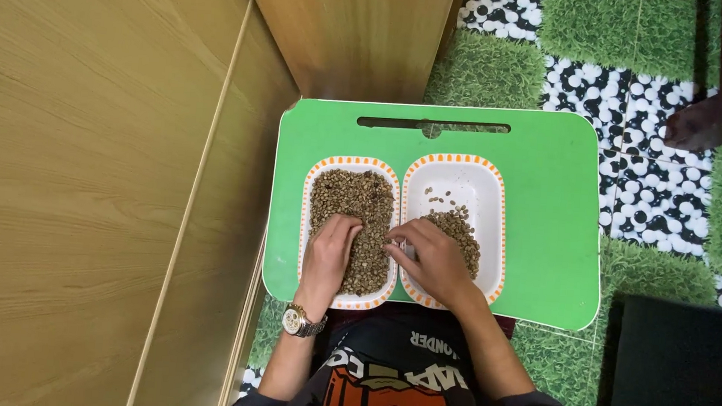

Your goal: Manually sorting green coffee beans by picking them from one tray and placing them into another on a small table.

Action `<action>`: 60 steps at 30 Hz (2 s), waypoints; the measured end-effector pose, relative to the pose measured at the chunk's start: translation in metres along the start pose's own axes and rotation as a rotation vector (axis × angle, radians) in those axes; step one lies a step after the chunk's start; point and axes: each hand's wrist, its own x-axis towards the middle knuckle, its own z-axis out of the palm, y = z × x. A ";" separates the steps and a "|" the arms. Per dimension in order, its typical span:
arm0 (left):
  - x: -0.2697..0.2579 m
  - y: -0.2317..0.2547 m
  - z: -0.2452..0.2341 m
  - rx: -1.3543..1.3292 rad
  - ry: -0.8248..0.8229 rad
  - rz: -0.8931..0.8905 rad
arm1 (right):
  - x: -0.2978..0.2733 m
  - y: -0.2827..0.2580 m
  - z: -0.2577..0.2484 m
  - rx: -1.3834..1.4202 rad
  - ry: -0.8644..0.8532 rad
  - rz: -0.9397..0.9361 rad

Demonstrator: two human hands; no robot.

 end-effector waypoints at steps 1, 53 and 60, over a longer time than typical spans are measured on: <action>0.000 0.000 0.000 -0.002 0.000 -0.001 | -0.001 0.001 0.000 -0.001 -0.001 0.001; 0.043 0.089 0.021 -0.042 -0.420 0.295 | -0.055 0.042 -0.053 -0.012 0.223 0.187; 0.028 0.018 0.033 -0.099 -0.318 0.089 | -0.055 0.045 -0.052 -0.048 0.213 0.190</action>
